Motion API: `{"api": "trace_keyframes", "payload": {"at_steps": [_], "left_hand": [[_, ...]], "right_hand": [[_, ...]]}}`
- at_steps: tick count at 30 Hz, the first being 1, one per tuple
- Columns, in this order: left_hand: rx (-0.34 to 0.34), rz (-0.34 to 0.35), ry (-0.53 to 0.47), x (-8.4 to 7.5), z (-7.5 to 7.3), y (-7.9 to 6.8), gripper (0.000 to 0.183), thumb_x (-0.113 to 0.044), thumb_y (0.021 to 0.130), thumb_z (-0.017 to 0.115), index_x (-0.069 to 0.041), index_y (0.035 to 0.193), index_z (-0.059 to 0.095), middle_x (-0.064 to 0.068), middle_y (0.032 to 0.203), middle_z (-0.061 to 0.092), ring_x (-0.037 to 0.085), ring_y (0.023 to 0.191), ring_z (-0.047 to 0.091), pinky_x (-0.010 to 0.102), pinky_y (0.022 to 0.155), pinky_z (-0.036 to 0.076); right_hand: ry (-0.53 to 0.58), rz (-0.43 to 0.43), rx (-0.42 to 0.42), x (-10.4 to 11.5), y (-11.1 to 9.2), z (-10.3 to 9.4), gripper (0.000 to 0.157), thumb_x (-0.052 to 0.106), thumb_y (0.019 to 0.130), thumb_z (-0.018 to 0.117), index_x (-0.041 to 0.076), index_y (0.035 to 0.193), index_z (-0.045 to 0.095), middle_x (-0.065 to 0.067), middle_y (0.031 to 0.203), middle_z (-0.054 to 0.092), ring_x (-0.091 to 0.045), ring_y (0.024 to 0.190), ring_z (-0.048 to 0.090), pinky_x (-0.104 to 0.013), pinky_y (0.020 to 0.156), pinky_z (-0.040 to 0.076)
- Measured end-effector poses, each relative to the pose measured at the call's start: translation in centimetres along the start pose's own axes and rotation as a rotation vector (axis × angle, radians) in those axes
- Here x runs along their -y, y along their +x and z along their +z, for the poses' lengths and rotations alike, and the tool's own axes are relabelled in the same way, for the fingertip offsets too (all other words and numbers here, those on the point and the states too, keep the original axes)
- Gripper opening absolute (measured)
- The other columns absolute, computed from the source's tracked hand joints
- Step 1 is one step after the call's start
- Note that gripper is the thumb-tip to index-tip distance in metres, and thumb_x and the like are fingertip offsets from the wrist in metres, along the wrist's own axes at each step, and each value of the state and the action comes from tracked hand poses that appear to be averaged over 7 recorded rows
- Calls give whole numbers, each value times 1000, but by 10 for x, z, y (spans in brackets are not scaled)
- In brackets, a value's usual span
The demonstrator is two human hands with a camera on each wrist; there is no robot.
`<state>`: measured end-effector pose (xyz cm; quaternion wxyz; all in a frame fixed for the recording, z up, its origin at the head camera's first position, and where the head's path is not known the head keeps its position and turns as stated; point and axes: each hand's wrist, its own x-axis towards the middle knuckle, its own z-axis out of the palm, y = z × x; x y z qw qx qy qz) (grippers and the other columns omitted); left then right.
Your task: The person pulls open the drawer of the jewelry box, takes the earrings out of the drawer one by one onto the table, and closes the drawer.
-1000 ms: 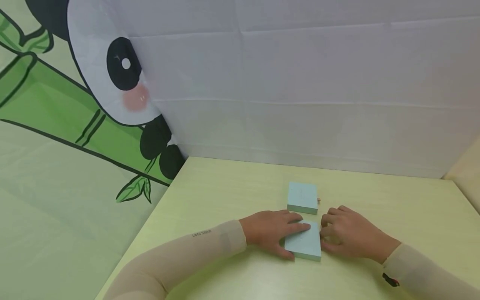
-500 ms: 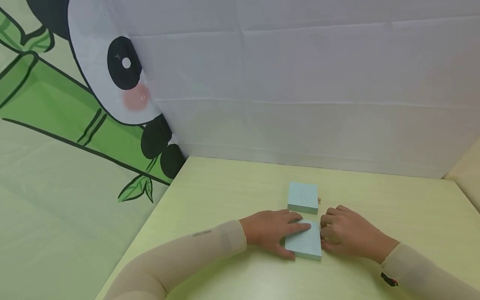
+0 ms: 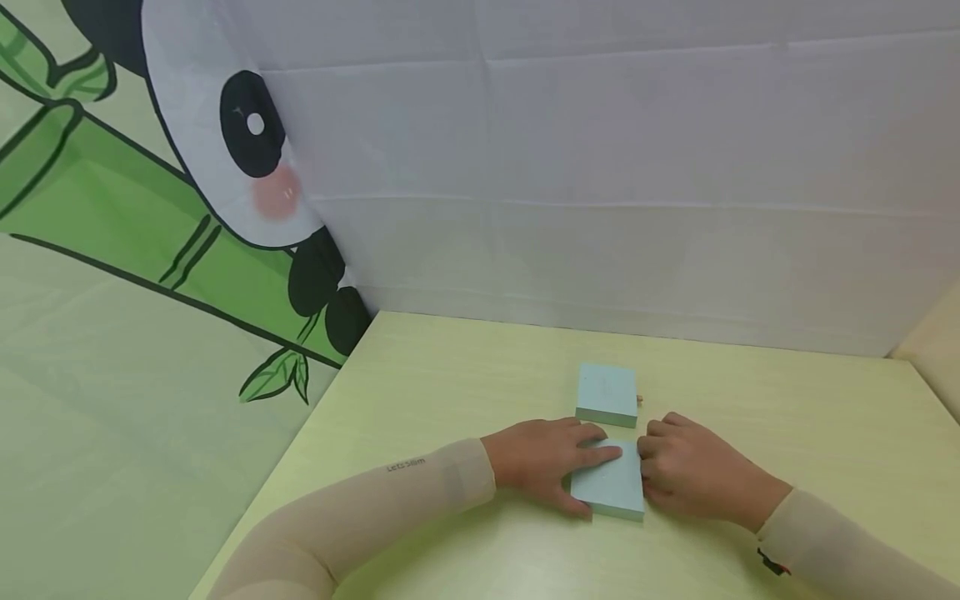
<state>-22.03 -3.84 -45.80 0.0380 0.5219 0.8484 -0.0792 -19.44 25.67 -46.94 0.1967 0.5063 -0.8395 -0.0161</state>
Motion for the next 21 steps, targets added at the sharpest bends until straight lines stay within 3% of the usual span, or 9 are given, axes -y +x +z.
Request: {"api": "trace_keyframes", "payload": {"at_steps": [3,11,21], "left_hand": [[-7,6,8,0,1,-1,95,-81,105,71,-35,184,44,-2,178,56,14,154,65,24,113,62],[-11,19,18,-1,3,-3,95,-82,105,71,-35,184,45,-2,177,57,14,153,66,23,112,62],[-22,29,22,-2,3,-8,96,-83,104,71,-35,183,46,-1,176,58,15,155,65,24,115,61]], "right_hand": [[-42,-14,34,5,2,-3,26,28,88,103,23,74,82,13,77,61,-9,74,43,-31,75,44],[-111,-20,103,16,4,-9,26,32,91,103,21,77,84,11,78,65,-11,73,45,-33,77,46],[-125,-24,102,23,2,-11,25,26,91,102,22,76,83,11,78,63,-12,74,45,-34,80,49]]}}
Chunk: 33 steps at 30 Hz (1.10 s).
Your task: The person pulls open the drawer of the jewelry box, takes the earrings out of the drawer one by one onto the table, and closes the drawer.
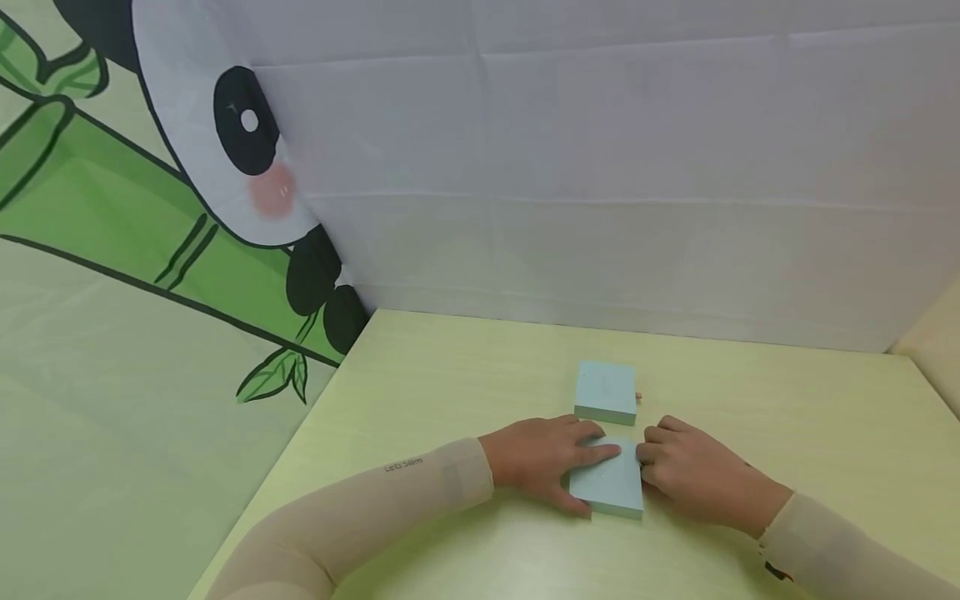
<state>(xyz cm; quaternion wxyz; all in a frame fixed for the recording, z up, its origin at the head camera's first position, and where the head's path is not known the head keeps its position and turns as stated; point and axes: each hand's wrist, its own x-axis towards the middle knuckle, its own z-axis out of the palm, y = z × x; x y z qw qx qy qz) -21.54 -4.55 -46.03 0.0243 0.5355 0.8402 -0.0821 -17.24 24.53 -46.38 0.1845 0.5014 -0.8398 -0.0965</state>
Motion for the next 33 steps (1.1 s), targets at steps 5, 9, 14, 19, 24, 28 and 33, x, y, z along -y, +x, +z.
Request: {"api": "trace_keyframes", "payload": {"at_steps": [5,9,14,19,24,28,33], "left_hand": [[-4,0,-7,0,1,1,96,-82,105,72,-34,183,46,0,176,58,15,153,66,24,114,61],[-3,-3,-5,1,1,3,96,-82,104,72,-34,183,46,-1,176,58,14,153,66,23,112,62],[0,-5,-5,2,1,4,96,-82,105,71,-35,184,45,-1,176,58,14,153,66,23,111,62],[-5,0,10,3,1,5,96,-83,105,71,-34,183,46,0,175,59,14,151,66,22,110,62],[-10,-2,10,3,1,8,96,-82,104,72,-34,183,47,0,174,59,14,150,67,22,110,62],[-5,-12,-3,4,1,11,96,-82,104,72,-34,183,46,0,175,59,14,151,67,22,109,62],[-3,-26,-8,5,0,14,96,-82,104,72,-35,183,46,-1,175,58,13,150,66,21,107,62]], "right_hand": [[19,-9,-21,-2,0,3,26,22,90,102,22,72,82,12,78,65,-12,74,49,-34,82,51],[34,-17,-50,-4,-1,6,30,21,88,103,24,69,80,13,77,64,-11,74,49,-34,82,51],[54,-21,-98,-6,-3,12,32,18,85,105,24,68,78,13,77,64,-11,75,55,-34,84,55],[86,-28,-158,-8,-6,17,36,12,82,106,22,65,75,13,79,66,-12,80,67,-37,90,62],[109,-36,-184,-13,-8,21,38,9,80,105,22,64,73,13,79,66,-11,83,68,-37,92,63],[148,-29,-178,-17,-9,23,38,7,80,105,22,65,73,14,79,66,-11,84,68,-38,92,63],[199,-20,-167,-23,-9,23,35,7,81,105,22,68,76,15,80,67,-10,85,68,-39,93,64]]}}
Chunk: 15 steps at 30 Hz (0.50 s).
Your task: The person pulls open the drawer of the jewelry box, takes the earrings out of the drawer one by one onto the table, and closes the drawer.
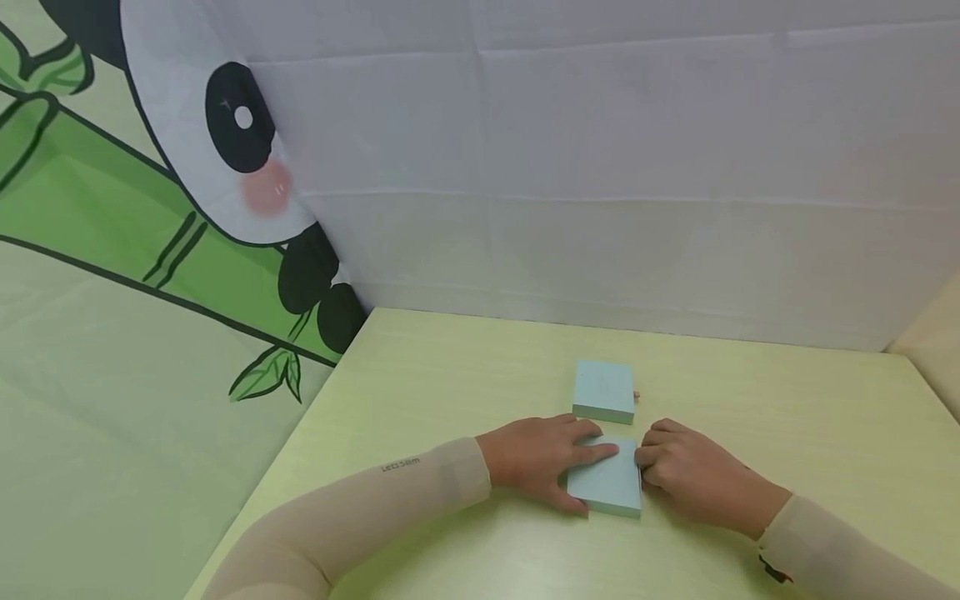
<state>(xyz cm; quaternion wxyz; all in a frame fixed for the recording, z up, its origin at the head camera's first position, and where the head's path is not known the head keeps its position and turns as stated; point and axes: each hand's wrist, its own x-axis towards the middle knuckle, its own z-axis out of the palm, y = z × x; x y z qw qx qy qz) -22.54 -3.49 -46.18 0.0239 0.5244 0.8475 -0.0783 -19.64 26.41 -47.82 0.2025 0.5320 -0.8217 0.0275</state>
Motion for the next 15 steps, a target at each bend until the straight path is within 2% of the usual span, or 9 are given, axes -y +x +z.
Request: {"api": "trace_keyframes", "payload": {"at_steps": [7,15], "left_hand": [[10,-14,-15,1,-1,3,96,-81,105,72,-35,184,44,-1,176,57,14,150,65,23,108,63],[4,-22,-14,1,-3,7,95,-80,104,74,-35,184,45,0,175,59,14,152,65,23,107,63]], "right_hand": [[36,-5,-14,-5,-2,-1,38,7,81,105,24,66,73,16,79,63,-8,82,66,-38,93,63],[48,-6,-16,-12,-5,2,39,6,81,105,25,67,73,17,80,64,-8,82,66,-40,95,63]]}}
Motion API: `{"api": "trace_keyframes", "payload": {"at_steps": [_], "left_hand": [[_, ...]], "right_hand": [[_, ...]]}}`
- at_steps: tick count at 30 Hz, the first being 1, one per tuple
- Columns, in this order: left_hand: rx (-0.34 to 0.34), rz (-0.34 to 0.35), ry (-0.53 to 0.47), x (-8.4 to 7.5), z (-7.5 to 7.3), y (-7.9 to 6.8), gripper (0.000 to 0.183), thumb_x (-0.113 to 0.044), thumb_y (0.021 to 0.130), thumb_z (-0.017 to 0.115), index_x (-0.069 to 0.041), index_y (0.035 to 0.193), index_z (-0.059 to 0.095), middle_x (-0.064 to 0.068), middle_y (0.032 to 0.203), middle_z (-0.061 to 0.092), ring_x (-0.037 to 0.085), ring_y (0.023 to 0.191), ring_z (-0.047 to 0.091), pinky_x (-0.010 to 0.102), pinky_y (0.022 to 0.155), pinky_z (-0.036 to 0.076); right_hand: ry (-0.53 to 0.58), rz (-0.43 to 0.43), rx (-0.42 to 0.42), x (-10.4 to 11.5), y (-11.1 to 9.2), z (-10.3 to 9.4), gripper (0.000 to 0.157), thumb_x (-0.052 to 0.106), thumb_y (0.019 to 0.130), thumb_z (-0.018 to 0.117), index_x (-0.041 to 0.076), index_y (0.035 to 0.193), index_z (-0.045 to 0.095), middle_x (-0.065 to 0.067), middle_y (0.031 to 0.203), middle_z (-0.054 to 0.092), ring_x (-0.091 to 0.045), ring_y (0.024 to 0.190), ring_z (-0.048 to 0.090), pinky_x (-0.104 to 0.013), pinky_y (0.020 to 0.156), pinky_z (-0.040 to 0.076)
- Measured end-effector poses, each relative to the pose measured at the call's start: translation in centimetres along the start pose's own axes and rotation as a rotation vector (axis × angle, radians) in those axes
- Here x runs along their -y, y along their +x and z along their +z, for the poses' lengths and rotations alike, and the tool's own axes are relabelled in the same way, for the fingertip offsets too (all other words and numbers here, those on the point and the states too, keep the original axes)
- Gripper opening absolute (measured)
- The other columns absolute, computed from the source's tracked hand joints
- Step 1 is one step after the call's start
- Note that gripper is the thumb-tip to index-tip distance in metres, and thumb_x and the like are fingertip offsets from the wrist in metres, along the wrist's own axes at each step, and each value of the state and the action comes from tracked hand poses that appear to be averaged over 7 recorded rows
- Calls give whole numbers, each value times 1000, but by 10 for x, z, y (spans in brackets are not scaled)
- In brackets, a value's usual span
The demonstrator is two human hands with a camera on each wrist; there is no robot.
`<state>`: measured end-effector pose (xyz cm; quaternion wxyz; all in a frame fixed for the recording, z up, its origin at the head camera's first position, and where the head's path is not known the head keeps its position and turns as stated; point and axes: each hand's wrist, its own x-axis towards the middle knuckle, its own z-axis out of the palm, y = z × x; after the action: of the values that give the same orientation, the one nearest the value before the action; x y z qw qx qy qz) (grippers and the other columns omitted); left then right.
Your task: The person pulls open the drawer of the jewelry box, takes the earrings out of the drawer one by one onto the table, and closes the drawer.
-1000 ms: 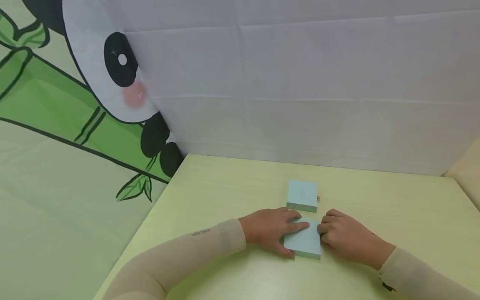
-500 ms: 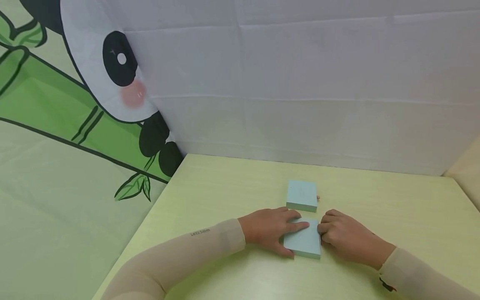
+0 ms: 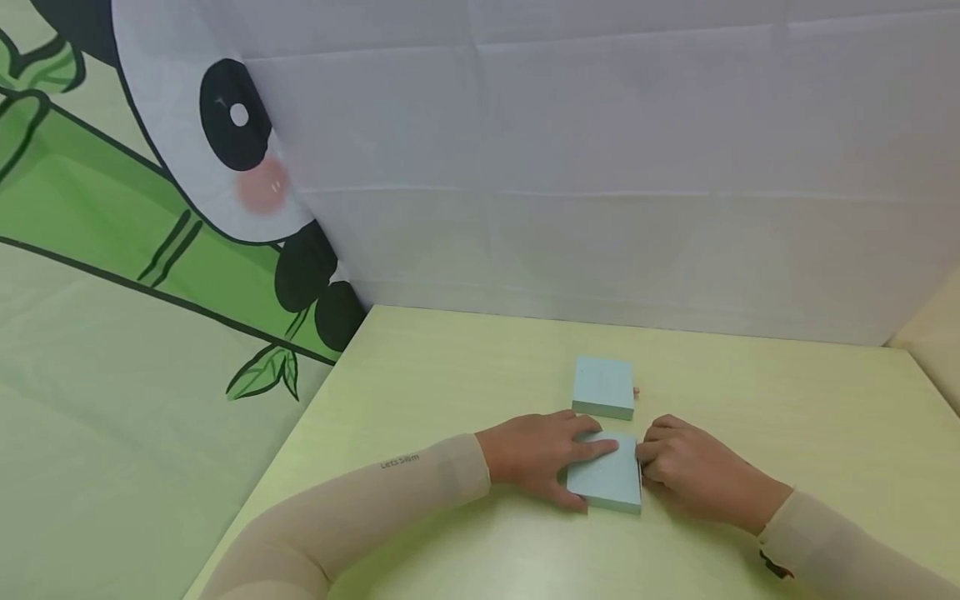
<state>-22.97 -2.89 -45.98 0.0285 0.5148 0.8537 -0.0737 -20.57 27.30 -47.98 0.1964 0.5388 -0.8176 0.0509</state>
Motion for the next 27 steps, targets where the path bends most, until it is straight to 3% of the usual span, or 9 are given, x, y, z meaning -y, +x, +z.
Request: {"api": "trace_keyframes", "payload": {"at_steps": [27], "left_hand": [[4,-6,-1,3,-4,9,96,-81,104,73,-35,184,45,1,175,59,15,152,66,23,110,63]], "right_hand": [[-2,-5,10,-13,-4,-2,34,10,81,106,23,71,77,14,86,72,-13,90,73,-41,97,64]]}}
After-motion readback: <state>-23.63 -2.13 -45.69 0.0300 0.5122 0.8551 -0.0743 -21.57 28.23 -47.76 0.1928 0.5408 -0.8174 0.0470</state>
